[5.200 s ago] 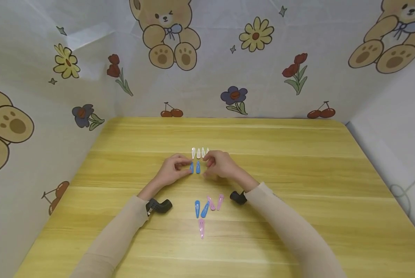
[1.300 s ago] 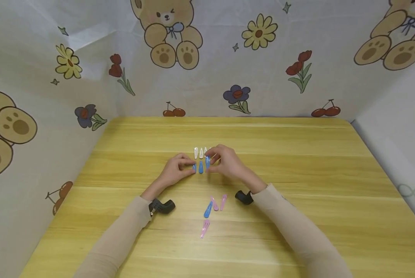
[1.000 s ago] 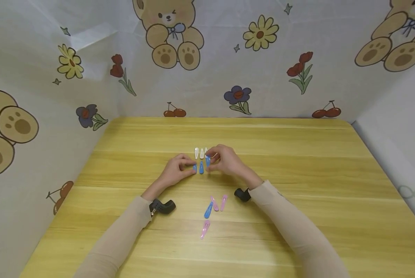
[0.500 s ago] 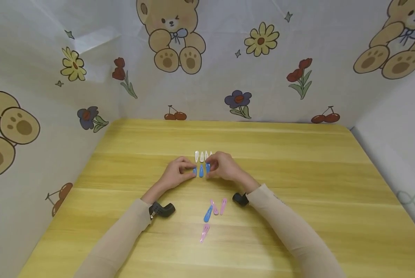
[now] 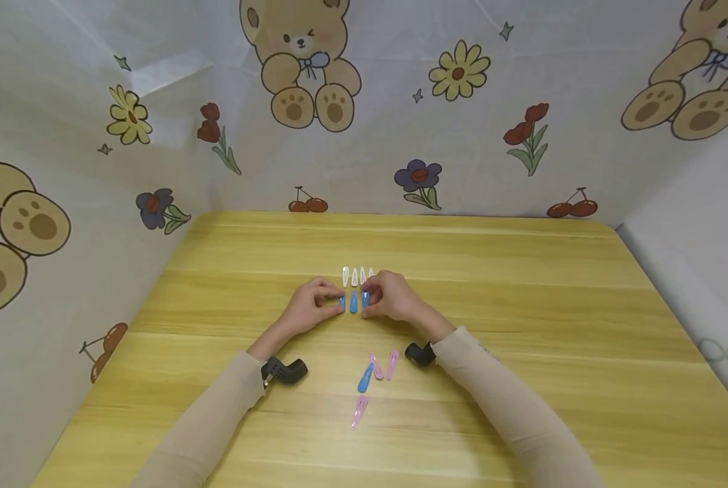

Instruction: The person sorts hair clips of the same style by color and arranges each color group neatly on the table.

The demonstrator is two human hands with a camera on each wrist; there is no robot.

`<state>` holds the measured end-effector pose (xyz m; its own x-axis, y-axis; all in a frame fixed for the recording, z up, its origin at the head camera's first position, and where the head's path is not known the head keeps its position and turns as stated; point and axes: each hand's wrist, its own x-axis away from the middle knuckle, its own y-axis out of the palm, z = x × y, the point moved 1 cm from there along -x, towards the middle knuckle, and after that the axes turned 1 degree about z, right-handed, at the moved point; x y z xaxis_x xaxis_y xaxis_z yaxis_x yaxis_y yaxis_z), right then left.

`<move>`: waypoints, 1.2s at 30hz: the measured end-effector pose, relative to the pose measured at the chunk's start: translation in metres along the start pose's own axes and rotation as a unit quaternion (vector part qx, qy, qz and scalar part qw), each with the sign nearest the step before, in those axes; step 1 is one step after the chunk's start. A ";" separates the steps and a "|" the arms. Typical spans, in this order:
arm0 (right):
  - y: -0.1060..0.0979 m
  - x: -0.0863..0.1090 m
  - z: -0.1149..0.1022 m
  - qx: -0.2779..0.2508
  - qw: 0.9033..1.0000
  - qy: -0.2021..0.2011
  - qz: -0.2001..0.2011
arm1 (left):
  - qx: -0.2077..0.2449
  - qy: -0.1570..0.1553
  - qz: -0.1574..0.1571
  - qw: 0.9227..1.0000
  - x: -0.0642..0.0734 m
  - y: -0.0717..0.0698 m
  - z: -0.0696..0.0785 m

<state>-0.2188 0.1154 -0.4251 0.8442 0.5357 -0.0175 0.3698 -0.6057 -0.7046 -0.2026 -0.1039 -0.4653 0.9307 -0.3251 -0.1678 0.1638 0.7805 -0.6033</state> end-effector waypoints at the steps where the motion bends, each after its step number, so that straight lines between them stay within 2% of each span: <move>1: 0.000 0.000 0.001 0.002 1.000 -0.001 0.001 | 0.000 -0.001 0.000 1.000 0.000 0.000 0.000; 17: 0.002 -0.001 0.002 0.007 1.000 -0.008 0.003 | -0.002 -0.004 0.000 1.000 0.001 0.001 0.001; 21: -0.001 0.003 -0.002 0.001 1.000 0.000 0.016 | -0.004 -0.001 0.001 1.000 0.001 0.001 0.001; 27: -0.013 0.026 -0.014 -0.003 0.997 0.017 0.070 | 0.003 -0.006 -0.002 1.000 0.002 0.004 0.002; 31: -0.019 0.050 -0.029 -0.010 0.994 0.005 0.107 | 0.006 -0.002 -0.002 1.000 0.002 0.003 0.002; 36: -0.011 0.086 -0.045 -0.008 0.990 -0.008 0.139 | 0.003 0.000 0.001 1.000 0.002 0.001 0.003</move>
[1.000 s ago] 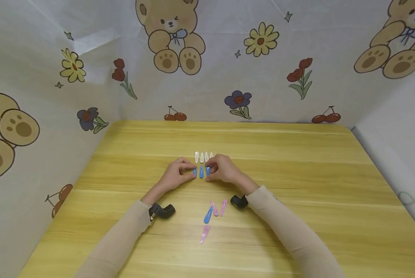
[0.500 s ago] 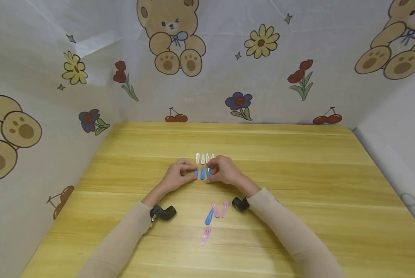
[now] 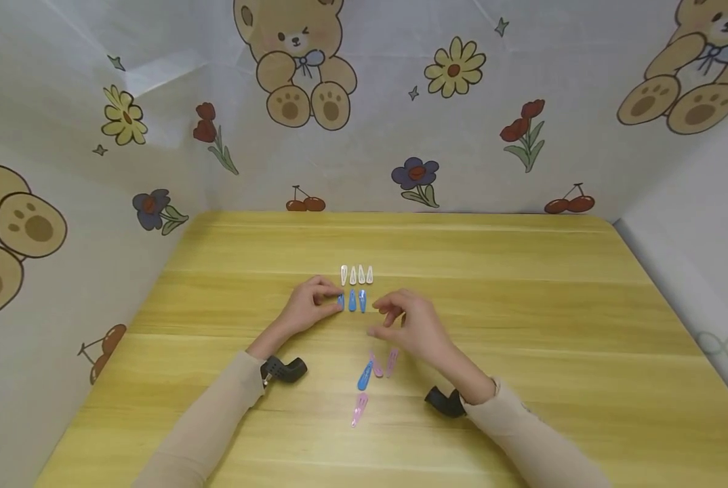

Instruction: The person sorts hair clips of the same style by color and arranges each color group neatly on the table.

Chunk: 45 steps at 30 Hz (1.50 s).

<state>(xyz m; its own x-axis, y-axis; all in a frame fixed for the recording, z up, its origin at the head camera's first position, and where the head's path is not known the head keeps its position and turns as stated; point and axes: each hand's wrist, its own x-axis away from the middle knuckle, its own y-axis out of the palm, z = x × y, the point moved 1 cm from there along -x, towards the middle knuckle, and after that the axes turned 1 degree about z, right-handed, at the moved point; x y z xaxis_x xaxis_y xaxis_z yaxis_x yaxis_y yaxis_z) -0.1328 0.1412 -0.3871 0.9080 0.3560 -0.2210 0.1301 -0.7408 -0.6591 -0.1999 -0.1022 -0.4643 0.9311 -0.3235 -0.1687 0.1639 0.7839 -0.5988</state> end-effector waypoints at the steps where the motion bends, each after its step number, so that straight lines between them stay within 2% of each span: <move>1: 0.001 0.007 -0.002 0.003 1.000 -0.004 0.003 | -0.001 -0.001 0.000 1.000 0.000 0.000 0.000; 6: 0.013 0.037 -0.007 0.009 1.000 -0.007 -0.014 | 0.000 -0.007 -0.002 1.000 0.001 0.000 0.000; 11: 0.026 0.048 -0.004 0.002 0.999 0.013 -0.042 | 0.002 -0.008 0.001 1.000 0.001 0.001 -0.001; 24: 0.048 0.052 0.003 0.061 0.998 0.000 -0.035 | -0.007 -0.004 0.005 1.000 0.001 0.001 -0.001; 33: 0.052 0.051 0.001 0.083 0.996 -0.019 -0.033 | -0.005 -0.007 0.004 1.000 0.001 0.000 -0.001; 45: 0.052 0.050 0.003 0.092 0.995 -0.010 -0.042 | -0.012 -0.001 0.003 1.000 -0.001 0.000 0.000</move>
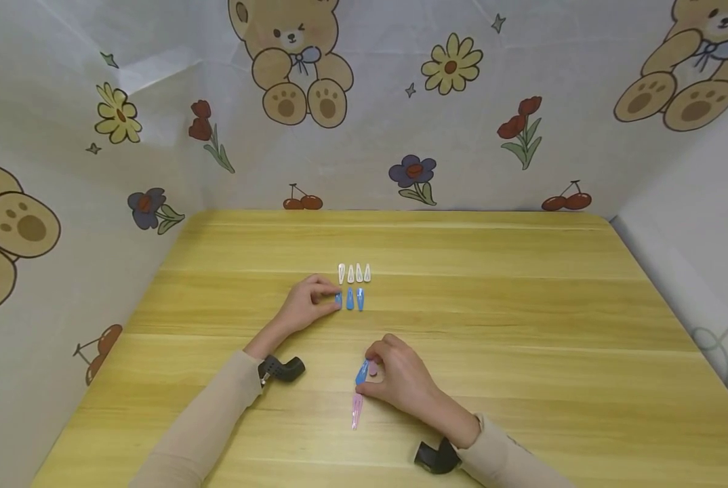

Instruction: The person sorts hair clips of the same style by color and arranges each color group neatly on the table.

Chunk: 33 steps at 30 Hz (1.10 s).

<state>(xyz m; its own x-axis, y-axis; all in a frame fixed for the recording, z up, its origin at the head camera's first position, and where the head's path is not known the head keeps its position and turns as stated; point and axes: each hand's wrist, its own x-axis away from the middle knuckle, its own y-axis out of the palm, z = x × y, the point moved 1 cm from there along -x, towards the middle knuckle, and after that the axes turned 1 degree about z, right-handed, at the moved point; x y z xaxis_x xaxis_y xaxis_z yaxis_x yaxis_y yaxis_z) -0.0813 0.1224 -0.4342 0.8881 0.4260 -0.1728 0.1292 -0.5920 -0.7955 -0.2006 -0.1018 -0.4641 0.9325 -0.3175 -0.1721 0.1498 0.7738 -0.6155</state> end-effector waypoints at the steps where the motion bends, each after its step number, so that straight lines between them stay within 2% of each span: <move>1: 0.000 0.000 0.000 0.001 1.000 0.000 -0.001 | 0.000 0.001 0.001 1.000 0.000 0.000 0.000; 16: 0.002 -0.001 0.002 -0.007 1.000 -0.003 -0.010 | 0.005 -0.003 0.002 1.000 0.000 0.000 0.001; 26: -0.002 -0.008 -0.003 -0.010 1.000 -0.008 -0.013 | 0.000 0.007 0.007 1.000 0.000 0.000 0.000; 29: -0.007 -0.012 -0.002 -0.021 1.000 -0.008 -0.015 | -0.003 0.009 0.004 1.000 0.000 0.000 -0.001; 33: -0.015 -0.018 0.001 -0.070 0.997 0.007 -0.020 | -0.002 0.008 0.003 1.000 0.000 0.000 0.000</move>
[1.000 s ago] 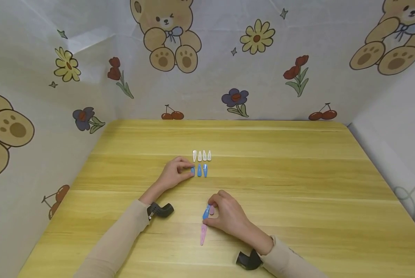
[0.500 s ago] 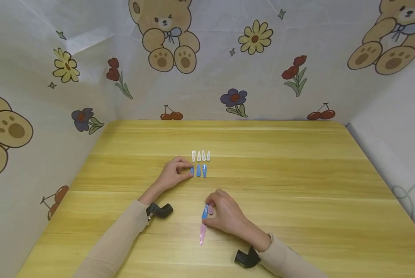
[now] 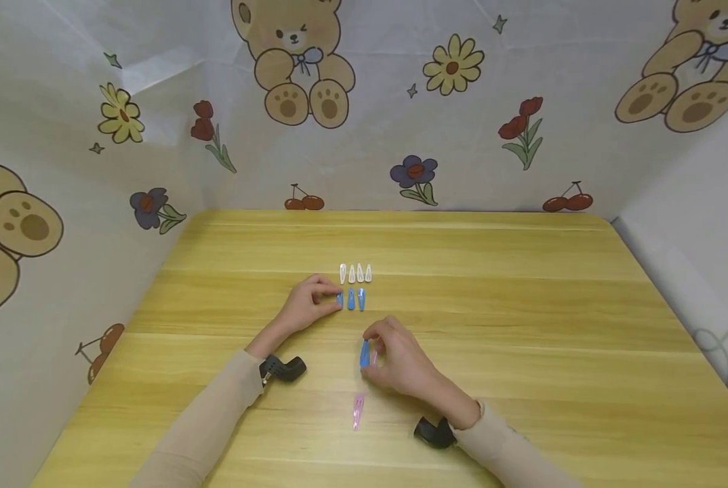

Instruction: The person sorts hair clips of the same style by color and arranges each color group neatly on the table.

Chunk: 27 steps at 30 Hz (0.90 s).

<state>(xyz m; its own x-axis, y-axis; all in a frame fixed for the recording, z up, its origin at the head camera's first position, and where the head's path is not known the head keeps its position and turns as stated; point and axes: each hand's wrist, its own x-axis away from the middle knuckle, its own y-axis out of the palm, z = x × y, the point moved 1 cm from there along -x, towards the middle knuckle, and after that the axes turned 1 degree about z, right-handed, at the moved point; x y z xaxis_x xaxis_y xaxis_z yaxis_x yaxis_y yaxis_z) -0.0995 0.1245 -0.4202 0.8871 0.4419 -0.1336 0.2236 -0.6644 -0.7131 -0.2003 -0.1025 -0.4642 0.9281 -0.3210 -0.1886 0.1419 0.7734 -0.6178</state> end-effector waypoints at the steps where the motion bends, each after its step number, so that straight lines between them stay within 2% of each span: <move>1: -0.002 -0.002 0.001 -0.012 1.000 0.006 -0.001 | 0.002 0.000 0.000 1.000 0.000 0.000 0.000; 5: -0.012 -0.010 0.007 -0.029 0.999 0.017 0.006 | 0.006 -0.001 -0.002 1.000 -0.001 0.000 0.000; 8: -0.019 -0.019 0.013 -0.027 1.000 0.010 0.011 | 0.007 -0.002 -0.003 1.000 -0.002 0.000 -0.001; 18: -0.041 -0.062 0.030 -0.053 0.998 0.031 0.007 | 0.014 -0.011 -0.001 1.000 -0.001 -0.002 -0.001; 24: -0.038 -0.084 0.045 -0.045 0.997 0.046 -0.045 | 0.025 -0.017 -0.004 1.000 0.001 -0.002 0.002; 27: -0.037 -0.091 0.052 -0.063 0.994 0.057 -0.069 | 0.023 -0.014 -0.005 1.000 0.000 -0.001 0.002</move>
<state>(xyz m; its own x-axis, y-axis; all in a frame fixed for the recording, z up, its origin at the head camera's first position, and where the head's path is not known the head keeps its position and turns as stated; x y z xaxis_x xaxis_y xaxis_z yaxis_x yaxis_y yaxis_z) -0.2100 0.1401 -0.4176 0.8831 0.4671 0.0435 0.3881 -0.6754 -0.6271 -0.2001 -0.1023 -0.4620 0.9355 -0.3144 -0.1615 0.1663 0.7947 -0.5838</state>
